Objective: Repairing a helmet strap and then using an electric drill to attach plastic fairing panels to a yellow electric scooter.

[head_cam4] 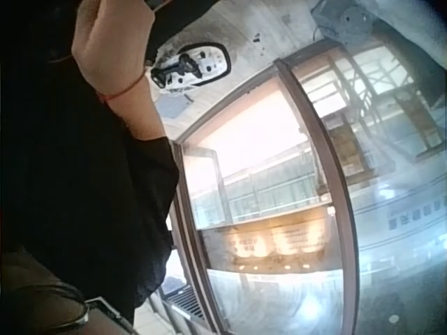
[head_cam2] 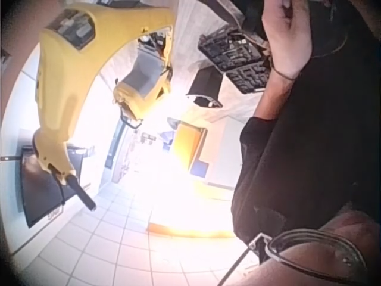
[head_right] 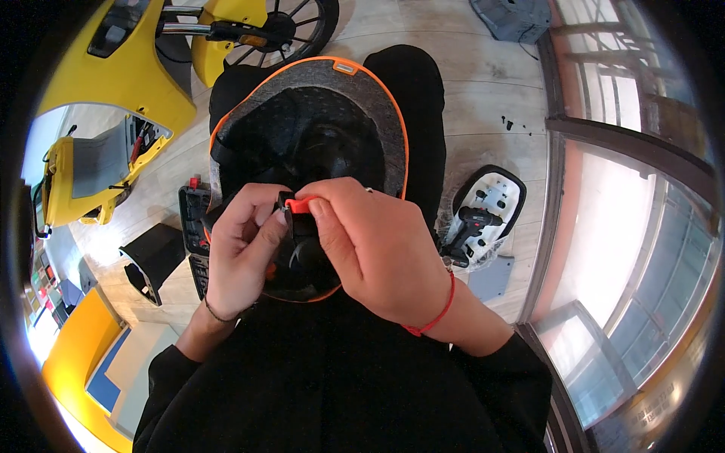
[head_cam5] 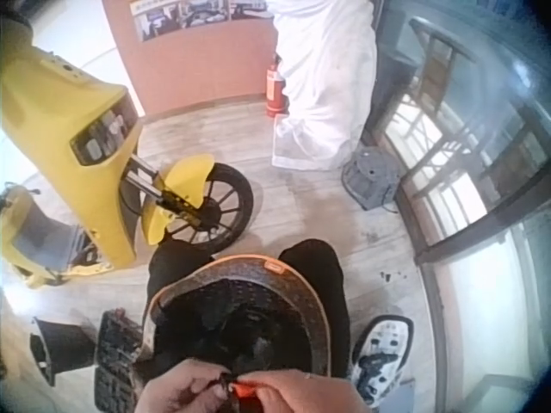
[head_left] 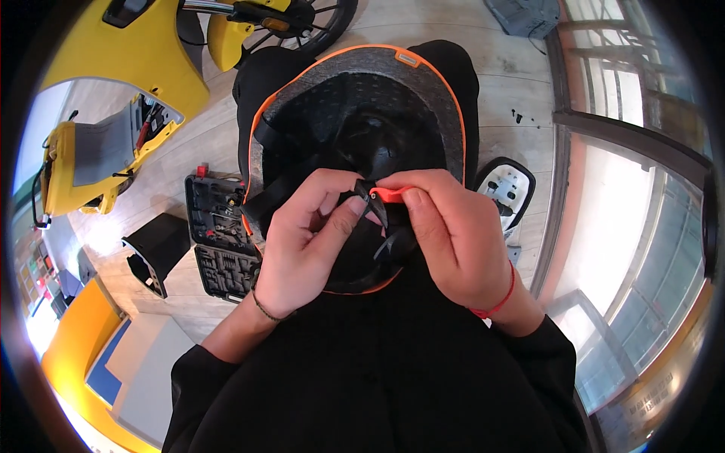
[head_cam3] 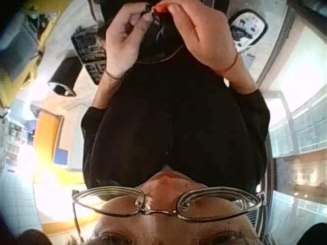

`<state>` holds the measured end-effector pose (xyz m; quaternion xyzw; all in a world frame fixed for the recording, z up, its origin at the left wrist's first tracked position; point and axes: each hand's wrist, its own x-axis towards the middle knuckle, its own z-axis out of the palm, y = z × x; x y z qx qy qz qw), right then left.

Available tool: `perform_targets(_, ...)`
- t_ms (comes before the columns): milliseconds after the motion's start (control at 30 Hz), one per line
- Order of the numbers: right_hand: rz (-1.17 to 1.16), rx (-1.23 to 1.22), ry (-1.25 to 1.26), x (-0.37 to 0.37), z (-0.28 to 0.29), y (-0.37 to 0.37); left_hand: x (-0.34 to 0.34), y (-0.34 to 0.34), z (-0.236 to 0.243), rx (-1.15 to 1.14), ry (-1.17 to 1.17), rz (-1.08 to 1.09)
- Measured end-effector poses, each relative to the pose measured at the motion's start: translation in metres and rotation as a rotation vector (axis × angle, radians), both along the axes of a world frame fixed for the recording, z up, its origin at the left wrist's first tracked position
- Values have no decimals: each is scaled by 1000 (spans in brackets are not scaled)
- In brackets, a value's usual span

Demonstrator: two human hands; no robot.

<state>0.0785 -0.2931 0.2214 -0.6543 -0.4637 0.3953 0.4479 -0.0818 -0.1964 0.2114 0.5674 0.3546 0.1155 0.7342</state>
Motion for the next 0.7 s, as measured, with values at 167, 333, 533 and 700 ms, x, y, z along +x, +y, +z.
perform_targets(167,-31,-79,389,2,4,-6,1,2,0,64,5,16)
perform_targets(333,-43,-159,726,-6,6,-14,1,6,11,449,48,-214)
perform_targets(533,-94,-91,602,-14,5,-18,5,18,9,-399,-86,159)
perform_targets(700,-66,-126,617,-21,4,-24,-6,34,-1,-527,-197,252)
